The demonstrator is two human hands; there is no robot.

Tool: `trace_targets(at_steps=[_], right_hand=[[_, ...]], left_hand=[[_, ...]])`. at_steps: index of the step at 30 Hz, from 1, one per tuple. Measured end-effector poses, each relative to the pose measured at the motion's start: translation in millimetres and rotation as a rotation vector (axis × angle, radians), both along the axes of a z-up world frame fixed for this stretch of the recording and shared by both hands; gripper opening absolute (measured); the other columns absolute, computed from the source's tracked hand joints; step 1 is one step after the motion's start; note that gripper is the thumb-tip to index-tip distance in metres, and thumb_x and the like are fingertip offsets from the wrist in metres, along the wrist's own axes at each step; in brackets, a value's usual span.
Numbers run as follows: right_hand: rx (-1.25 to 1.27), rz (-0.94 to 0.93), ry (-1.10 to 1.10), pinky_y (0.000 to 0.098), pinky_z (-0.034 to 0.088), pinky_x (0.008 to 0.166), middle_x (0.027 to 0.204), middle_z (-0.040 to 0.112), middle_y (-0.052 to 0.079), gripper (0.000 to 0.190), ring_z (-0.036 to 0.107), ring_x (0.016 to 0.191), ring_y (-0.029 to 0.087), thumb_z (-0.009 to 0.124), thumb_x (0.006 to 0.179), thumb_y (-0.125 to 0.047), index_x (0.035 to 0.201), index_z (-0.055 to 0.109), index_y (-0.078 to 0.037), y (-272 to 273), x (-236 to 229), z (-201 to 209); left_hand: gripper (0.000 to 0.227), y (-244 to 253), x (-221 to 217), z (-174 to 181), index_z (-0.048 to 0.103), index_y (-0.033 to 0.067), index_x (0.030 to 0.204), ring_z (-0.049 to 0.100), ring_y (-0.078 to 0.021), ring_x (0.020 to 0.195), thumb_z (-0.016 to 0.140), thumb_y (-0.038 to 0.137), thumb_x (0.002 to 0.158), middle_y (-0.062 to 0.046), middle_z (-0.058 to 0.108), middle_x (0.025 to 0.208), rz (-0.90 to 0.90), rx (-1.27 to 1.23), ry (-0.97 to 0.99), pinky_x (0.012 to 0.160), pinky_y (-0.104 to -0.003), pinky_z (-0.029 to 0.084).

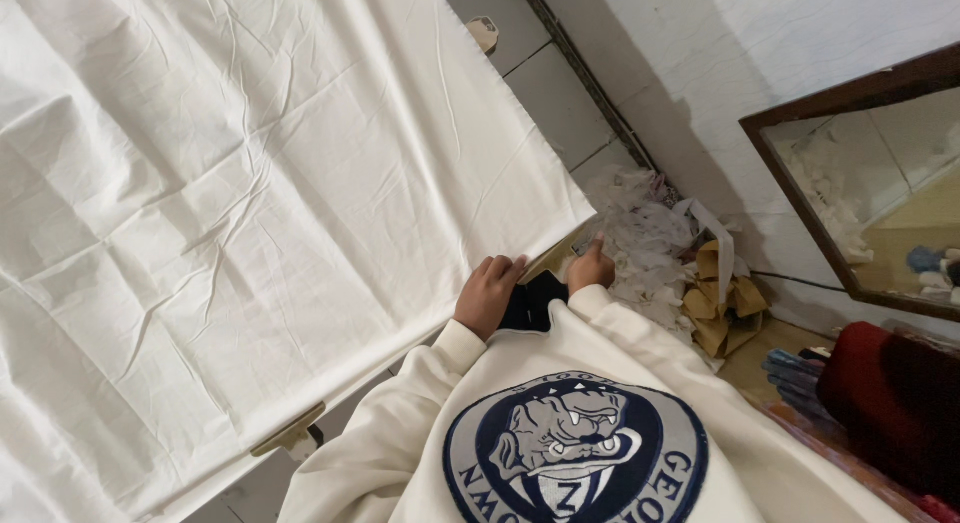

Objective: The person aligns a large piece of white fabric on a table, uses a metal clamp to secure the edge, and then folds the fabric over to mark it with a yellow ruler.

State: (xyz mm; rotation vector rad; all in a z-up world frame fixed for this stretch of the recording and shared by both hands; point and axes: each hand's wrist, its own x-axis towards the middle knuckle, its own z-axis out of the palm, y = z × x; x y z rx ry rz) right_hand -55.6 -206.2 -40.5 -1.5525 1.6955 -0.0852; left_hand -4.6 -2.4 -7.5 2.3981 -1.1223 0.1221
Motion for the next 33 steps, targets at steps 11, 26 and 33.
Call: trace_targets(at_steps=[11,26,33], right_hand=[[-0.009,0.071,0.044,0.0494,0.054,0.102,0.098,0.080,0.020,0.072,0.073,0.112,0.042,0.048,0.104,-0.068,0.097,0.084,-0.005,2.1,-22.3,12.1],[-0.047,0.362,0.104,0.0498,0.056,0.084,0.067,0.070,0.017,0.070,0.073,0.081,0.040,0.047,0.110,-0.055,0.067,0.076,-0.008,-0.3,-40.7,23.1],[-0.046,0.409,0.088,0.0439,0.053,0.073,0.053,0.058,0.011,0.072,0.065,0.063,0.033,0.049,0.109,-0.050,0.052,0.065,-0.011,-3.6,-28.6,50.4]], left_hand=[[0.026,-2.9,5.6,20.4,0.071,0.0152,0.130,0.058,-0.0180,0.080,0.066,0.016,0.104,-0.003,0.051,0.096,-0.103,0.089,-0.111,0.069,-0.030,0.052],[0.084,-20.4,3.2,12.7,0.032,0.0251,0.168,0.055,-0.0225,0.092,0.067,0.015,0.092,-0.005,0.052,0.113,-0.109,0.294,0.016,0.082,-0.035,0.048],[0.099,-33.1,2.9,8.8,0.018,0.0272,0.174,0.057,-0.0222,0.092,0.066,0.015,0.088,-0.005,0.054,0.115,-0.102,0.393,0.116,0.082,-0.036,0.048]])
